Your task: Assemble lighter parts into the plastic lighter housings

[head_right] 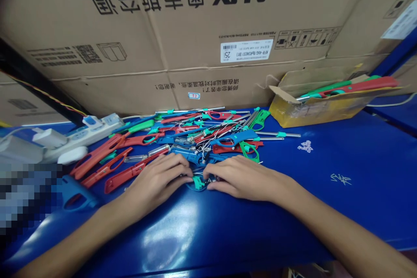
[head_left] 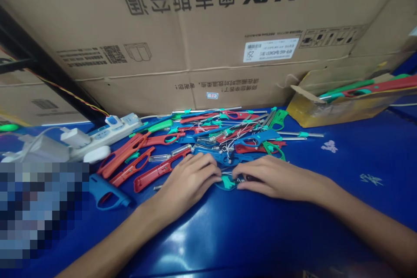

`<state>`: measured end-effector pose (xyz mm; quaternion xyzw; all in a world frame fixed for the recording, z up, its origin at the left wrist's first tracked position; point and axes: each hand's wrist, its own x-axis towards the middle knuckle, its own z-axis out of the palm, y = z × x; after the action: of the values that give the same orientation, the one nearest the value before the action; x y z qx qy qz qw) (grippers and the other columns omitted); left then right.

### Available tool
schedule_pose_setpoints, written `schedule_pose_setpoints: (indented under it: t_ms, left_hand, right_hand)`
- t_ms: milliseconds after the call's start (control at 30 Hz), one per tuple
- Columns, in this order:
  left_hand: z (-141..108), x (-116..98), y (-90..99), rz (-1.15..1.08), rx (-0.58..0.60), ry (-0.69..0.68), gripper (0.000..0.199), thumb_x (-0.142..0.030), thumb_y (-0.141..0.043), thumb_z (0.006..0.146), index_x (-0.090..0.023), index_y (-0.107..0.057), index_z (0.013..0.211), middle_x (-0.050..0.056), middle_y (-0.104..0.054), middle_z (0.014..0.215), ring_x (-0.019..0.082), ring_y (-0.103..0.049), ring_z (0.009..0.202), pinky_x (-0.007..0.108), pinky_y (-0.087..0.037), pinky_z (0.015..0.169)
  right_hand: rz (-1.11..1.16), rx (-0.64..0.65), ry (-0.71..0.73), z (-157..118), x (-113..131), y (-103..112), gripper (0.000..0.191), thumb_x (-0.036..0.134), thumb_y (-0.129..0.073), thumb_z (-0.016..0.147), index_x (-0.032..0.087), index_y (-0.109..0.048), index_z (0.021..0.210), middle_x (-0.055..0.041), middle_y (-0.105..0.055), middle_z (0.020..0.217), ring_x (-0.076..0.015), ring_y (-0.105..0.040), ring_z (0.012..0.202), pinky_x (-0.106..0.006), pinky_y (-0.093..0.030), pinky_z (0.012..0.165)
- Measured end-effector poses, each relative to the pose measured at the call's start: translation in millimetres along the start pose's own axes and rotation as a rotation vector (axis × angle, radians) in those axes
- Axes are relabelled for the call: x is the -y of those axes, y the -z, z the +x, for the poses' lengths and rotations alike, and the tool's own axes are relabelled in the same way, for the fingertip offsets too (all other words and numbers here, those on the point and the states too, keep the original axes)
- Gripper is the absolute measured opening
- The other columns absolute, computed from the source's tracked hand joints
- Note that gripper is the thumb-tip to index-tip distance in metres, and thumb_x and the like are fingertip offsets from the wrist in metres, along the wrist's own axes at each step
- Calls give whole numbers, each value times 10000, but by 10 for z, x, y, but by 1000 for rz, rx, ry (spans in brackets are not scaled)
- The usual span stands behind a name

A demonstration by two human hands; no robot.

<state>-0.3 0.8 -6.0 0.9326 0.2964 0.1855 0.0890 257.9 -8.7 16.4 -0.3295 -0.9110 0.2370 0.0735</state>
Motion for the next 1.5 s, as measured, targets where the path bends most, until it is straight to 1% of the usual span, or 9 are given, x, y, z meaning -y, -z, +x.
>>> schedule_pose_setpoints:
  t_ms: [133,267,367,467,600,767,967,1300,1500]
  left_hand:
    - [4,7,46,9,-39,-17,167,-237,-466,1042,-178,-608,977,32,-628,994,184,-569,908,341,-442,829]
    - [4,-12,113,15,-64,-20,197,-224,-419,1057,-163,-580,962,37,-631,957,182,-559,891,357,-435,866]
    - [-1,-16,132,87,-46,-35,175,-224,-433,1051,-166,-582,981,38,-636,966,199,-551,909,386,-416,889]
    - [-17,-4,125,153,0,-84,170,-181,-432,1043,-184,-599,1076,45,-636,1033,215,-542,958,405,-400,912]
    - [-31,-2,103,93,32,-103,213,-129,-438,1030,-191,-595,1160,50,-612,1078,207,-530,996,383,-400,932]
    - [-8,-21,73,110,7,-112,183,-159,-451,1034,-186,-615,1110,45,-636,1064,206,-532,960,402,-381,925]
    - [5,-27,55,103,-29,-44,198,-269,-485,1037,-160,-621,942,37,-622,921,194,-536,870,378,-398,863]
    - [0,-50,36,109,8,-8,214,-274,-460,1045,-163,-607,935,38,-584,917,197,-523,878,382,-395,869]
    - [-3,-34,109,142,17,-51,231,-264,-451,1045,-166,-608,907,42,-584,908,199,-516,864,364,-404,849]
  right_hand:
    - [-6,-7,1,-12,-5,-6,256,396,-490,1011,230,-635,1141,-32,-715,1007,-178,-667,898,-296,-472,772]
    - [-5,-23,3,-18,-20,-16,259,384,-501,1009,232,-633,1172,-46,-714,1057,-183,-668,935,-303,-480,810]
    - [-10,-19,0,-13,-19,-16,265,385,-503,1008,228,-624,1184,-47,-714,1063,-185,-671,932,-302,-482,805]
    - [-18,-20,-11,-7,-9,-11,261,390,-500,1007,224,-623,1168,-45,-716,1035,-185,-673,910,-295,-476,782]
    - [-30,-17,-26,-9,-6,-18,256,406,-488,1010,227,-610,1147,-40,-714,1009,-185,-671,893,-288,-468,761]
    - [-31,-24,-22,-12,-11,-31,263,418,-480,1011,227,-607,1141,-43,-710,999,-186,-668,886,-287,-457,751]
    - [-27,-27,-17,-3,-11,-34,258,417,-481,1010,231,-605,1140,-32,-706,975,-176,-661,855,-282,-450,727]
    - [-35,-29,-25,-10,-10,-46,244,421,-486,1008,232,-579,1132,-29,-692,959,-177,-655,840,-280,-449,713]
    - [-42,-23,-30,-7,-2,-31,225,408,-489,1009,233,-569,1125,-24,-687,940,-177,-652,829,-274,-444,699]
